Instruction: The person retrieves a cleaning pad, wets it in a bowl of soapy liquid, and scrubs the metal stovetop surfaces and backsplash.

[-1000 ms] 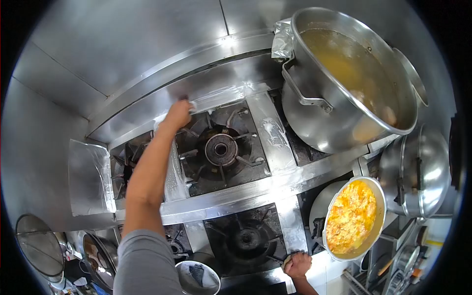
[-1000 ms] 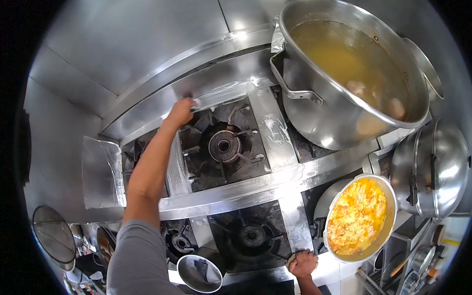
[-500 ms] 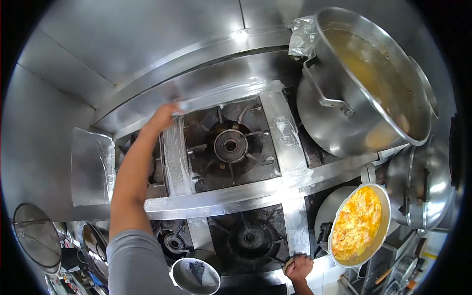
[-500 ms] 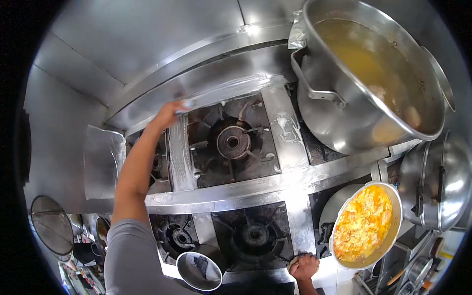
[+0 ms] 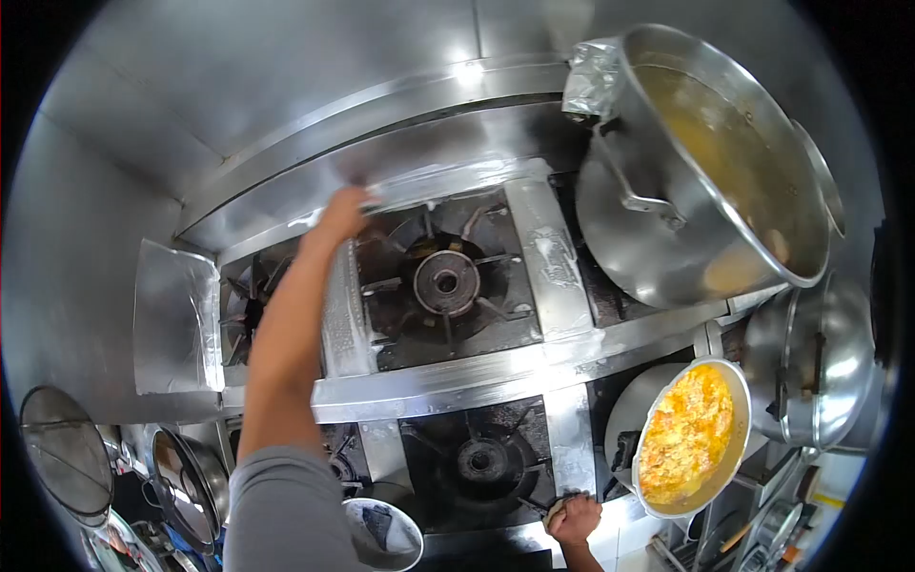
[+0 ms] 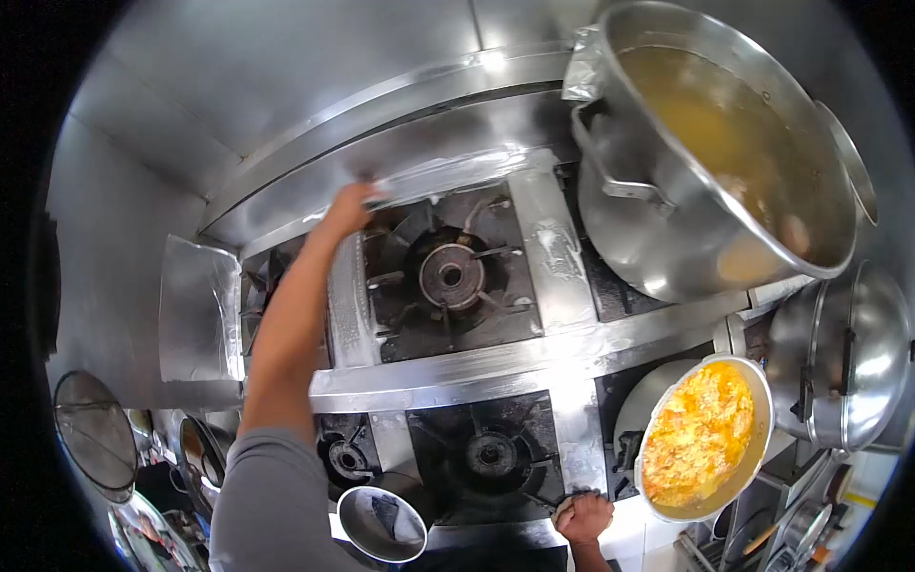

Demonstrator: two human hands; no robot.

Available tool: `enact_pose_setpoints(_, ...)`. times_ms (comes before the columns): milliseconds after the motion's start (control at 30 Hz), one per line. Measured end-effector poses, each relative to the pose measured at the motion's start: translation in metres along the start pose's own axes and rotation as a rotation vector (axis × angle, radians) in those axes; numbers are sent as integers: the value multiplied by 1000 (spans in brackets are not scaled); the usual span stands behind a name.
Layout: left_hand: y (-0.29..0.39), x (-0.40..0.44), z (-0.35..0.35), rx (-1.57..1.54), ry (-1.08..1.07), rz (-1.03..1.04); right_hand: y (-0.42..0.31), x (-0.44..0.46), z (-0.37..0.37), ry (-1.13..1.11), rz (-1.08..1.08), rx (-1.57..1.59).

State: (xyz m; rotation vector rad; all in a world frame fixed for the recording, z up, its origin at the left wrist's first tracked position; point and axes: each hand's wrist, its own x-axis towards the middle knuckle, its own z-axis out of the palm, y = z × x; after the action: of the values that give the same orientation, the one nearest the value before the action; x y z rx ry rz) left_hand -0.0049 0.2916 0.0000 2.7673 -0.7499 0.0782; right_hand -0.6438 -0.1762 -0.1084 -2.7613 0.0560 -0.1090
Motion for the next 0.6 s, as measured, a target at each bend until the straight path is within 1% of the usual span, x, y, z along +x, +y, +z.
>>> enact_pose_setpoints(33,-27,-24,-9,-21,-47,-132,-2,1,-1,3,7,7)
enact_pose_setpoints(100,-5,-25,-27,76,-56,-195,-4,2,-6,3,16,3)
enact_pose_setpoints(133,11,-9,-26,77,-60,-177,-5,4,-7,4,0,-10)
enact_pose_setpoints(200,58,44,-5,-50,-77,-68,-5,4,-6,28,13,3)
enact_pose_setpoints(233,92,74,9,3,-56,8,-5,3,-6,37,9,17)
enact_pose_setpoints(267,119,100,26,-27,19,1,-5,2,-6,37,13,7)
enact_pose_setpoints(300,135,132,50,-52,26,16,-4,2,-6,30,12,2)
enact_pose_setpoints(333,180,142,46,-113,8,26,-5,1,-5,24,12,-1)
enact_pose_setpoints(367,208,157,55,-101,-32,36,-5,1,-5,22,10,-5)
enact_pose_setpoints(400,229,164,70,-182,-4,2,-5,1,-4,33,10,0)
enact_pose_setpoints(467,267,152,81,-20,-55,-8,-5,0,-5,44,13,6)
enact_pose_setpoints(533,281,107,92,-56,-25,203,-3,2,-5,29,21,-9)
enact_pose_setpoints(567,295,78,88,55,-13,262,-2,2,-5,37,25,-1)
enact_pose_setpoints(600,300,59,91,100,135,308,-3,2,-6,37,24,-1)
